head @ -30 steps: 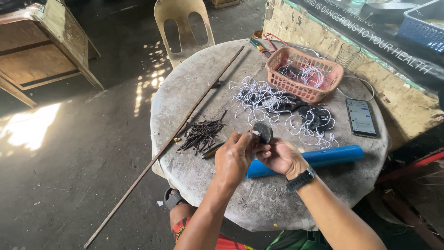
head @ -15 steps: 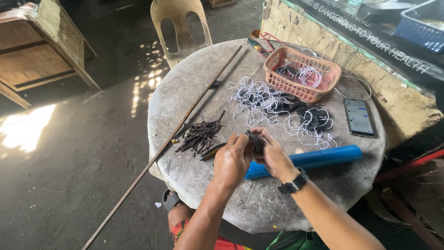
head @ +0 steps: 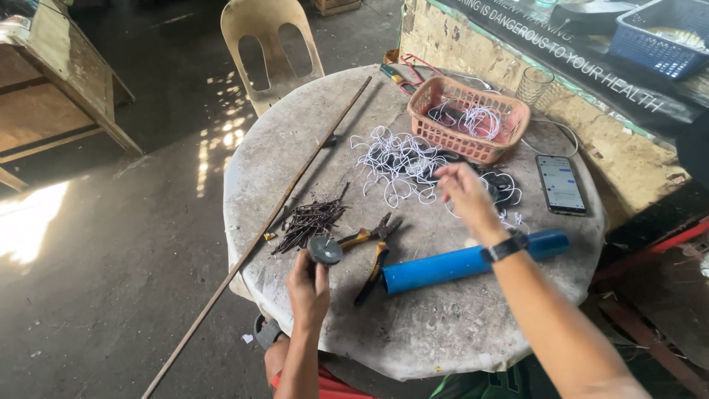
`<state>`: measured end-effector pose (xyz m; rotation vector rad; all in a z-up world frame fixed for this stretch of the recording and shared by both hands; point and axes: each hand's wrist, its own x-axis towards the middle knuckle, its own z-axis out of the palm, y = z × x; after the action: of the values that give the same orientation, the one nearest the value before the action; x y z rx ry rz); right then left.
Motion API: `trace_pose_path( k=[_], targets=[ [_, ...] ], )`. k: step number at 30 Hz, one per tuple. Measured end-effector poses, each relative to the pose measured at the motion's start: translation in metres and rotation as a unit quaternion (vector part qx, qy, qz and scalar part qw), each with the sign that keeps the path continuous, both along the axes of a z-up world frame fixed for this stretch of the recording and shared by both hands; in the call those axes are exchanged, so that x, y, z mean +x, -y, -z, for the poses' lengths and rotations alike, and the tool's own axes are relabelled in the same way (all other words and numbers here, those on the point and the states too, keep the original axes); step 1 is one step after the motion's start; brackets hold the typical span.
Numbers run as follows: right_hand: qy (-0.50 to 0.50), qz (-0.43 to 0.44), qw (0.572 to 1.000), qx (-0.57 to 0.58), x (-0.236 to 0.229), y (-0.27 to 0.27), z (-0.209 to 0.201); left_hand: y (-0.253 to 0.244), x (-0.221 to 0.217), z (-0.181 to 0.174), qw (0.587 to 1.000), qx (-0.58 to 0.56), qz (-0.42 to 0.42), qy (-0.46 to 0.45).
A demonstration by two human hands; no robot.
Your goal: Assembling candle wicks by attaching metal sustainers using pliers.
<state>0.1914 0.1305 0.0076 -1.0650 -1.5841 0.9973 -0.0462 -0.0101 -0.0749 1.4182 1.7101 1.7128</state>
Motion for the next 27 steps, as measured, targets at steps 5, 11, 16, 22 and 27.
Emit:
trace_pose_path(
  k=[5,11,16,22,27],
  targets=[
    [0.209,-0.003,0.977,0.031,-0.005,-0.029,-0.03,0.003,0.0,0.006,0.997,0.068,0.019,0.005],
    [0.48,-0.089,0.866,0.105,-0.037,-0.046,-0.005,0.002,-0.001,0.013,0.995,0.06,0.024,-0.07],
    [0.595,-0.07,0.714,0.362,-0.037,-0.069,0.067,0.007,0.002,-0.007,0.997,0.052,0.017,-0.054],
    [0.393,-0.079,0.889,0.219,-0.039,-0.066,0.01,0.007,-0.001,-0.01,0.998,0.043,0.009,-0.046],
    [0.032,-0.025,0.998,0.054,-0.039,-0.04,-0.057,0.004,-0.001,-0.002,0.999,0.026,0.008,-0.046]
  ],
)
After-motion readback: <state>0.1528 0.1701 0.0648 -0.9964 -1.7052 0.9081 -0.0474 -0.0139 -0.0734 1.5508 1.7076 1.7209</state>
